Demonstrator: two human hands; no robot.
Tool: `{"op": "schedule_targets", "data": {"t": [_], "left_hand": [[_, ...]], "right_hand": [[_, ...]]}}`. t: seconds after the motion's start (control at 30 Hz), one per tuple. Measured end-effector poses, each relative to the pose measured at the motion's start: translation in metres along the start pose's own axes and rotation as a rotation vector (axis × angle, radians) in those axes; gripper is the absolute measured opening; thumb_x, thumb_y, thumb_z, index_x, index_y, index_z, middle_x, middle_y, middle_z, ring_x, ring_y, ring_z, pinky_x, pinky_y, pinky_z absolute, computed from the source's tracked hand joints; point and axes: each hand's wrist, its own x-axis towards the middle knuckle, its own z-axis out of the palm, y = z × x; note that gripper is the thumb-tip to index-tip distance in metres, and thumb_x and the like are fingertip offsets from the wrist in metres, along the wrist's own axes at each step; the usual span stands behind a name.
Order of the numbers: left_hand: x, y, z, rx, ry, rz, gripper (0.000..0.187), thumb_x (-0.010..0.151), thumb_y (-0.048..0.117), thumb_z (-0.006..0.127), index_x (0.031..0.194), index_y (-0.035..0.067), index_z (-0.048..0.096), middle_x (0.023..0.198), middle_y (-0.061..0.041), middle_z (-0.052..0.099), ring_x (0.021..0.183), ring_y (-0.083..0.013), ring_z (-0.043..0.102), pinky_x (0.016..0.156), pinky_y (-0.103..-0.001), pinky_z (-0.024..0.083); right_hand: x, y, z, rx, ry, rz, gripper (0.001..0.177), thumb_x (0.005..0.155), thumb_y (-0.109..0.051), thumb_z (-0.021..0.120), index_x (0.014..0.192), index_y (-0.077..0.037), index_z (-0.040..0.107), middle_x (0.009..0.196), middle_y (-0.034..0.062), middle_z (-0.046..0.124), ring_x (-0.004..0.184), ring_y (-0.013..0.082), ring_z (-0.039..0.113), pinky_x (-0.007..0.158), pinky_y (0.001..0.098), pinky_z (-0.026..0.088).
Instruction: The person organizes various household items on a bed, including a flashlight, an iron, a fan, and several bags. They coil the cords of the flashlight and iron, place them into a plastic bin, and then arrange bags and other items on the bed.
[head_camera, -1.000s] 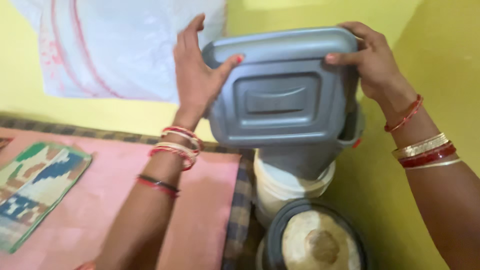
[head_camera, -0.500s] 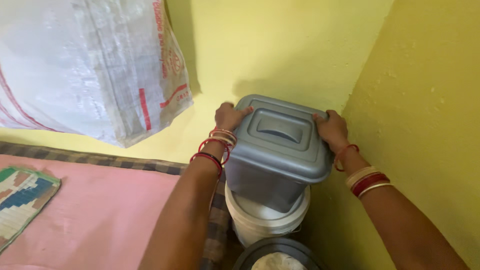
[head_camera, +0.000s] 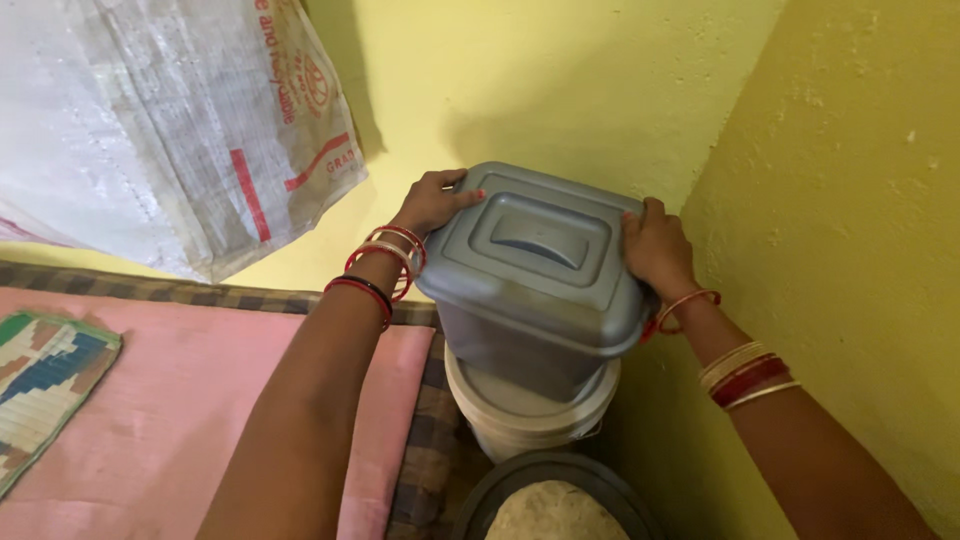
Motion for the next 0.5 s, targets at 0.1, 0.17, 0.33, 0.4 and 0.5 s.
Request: {"op": "schedule_targets", "data": {"t": [0.1, 0.17, 0.33, 0.4, 0.5], "left_hand": [[0.015, 0.008, 0.004, 0.030, 0.033, 0.032, 0.077, 0.075, 0.047, 0.086, 0.131, -0.001, 0.065, 0.129, -0.022, 0.068, 0.119, -0.0294, 0.069, 0.102, -0.037, 0.052], [0.024, 0.018, 0.010, 0.184, 0.007, -0.091, 0.065, 0.078, 0.047, 0.082, 0.123, 0.001, 0.075, 0.120, -0.023, 0.074, 0.112, -0.0330, 0.072, 0.100, -0.040, 0.054], [0.017, 0.013, 0.019, 0.076, 0.134, -0.114, 0.076, 0.071, 0.049, 0.085, 0.128, 0.001, 0.068, 0.126, -0.021, 0.068, 0.118, -0.0321, 0.066, 0.101, -0.038, 0.050], [0.009, 0.015, 0.022, 0.042, 0.222, -0.163, 0.084, 0.070, 0.055, 0.084, 0.131, 0.000, 0.065, 0.131, -0.021, 0.065, 0.123, -0.0339, 0.061, 0.103, -0.041, 0.048], [-0.017, 0.022, 0.013, -0.022, 0.037, -0.569, 0.095, 0.070, 0.063, 0.081, 0.137, -0.001, 0.059, 0.137, -0.021, 0.060, 0.130, -0.0367, 0.054, 0.106, -0.045, 0.045]], "right_hand": [[0.012, -0.002, -0.002, -0.087, -0.070, 0.076, 0.052, 0.107, -0.040, 0.049, 0.137, 0.002, 0.057, 0.116, 0.0340, 0.068, 0.110, 0.0523, 0.064, 0.098, 0.0569, 0.050], [0.026, 0.000, -0.009, -0.055, -0.120, 0.099, 0.049, 0.103, -0.039, 0.052, 0.131, -0.002, 0.065, 0.117, 0.0290, 0.070, 0.111, 0.0482, 0.066, 0.100, 0.0537, 0.051], [0.019, -0.001, 0.000, -0.051, -0.096, 0.117, 0.056, 0.105, -0.044, 0.049, 0.135, 0.002, 0.059, 0.123, 0.0321, 0.067, 0.114, 0.0487, 0.065, 0.099, 0.0531, 0.051], [0.012, -0.001, 0.001, 0.022, -0.112, 0.217, 0.071, 0.102, -0.052, 0.052, 0.140, 0.008, 0.051, 0.127, 0.0374, 0.061, 0.115, 0.0507, 0.063, 0.097, 0.0523, 0.051], [-0.018, 0.008, -0.013, 0.556, -0.213, 0.334, 0.113, 0.086, -0.068, 0.071, 0.141, 0.019, 0.023, 0.133, 0.0388, 0.048, 0.123, 0.0417, 0.059, 0.098, 0.0430, 0.053]]}}
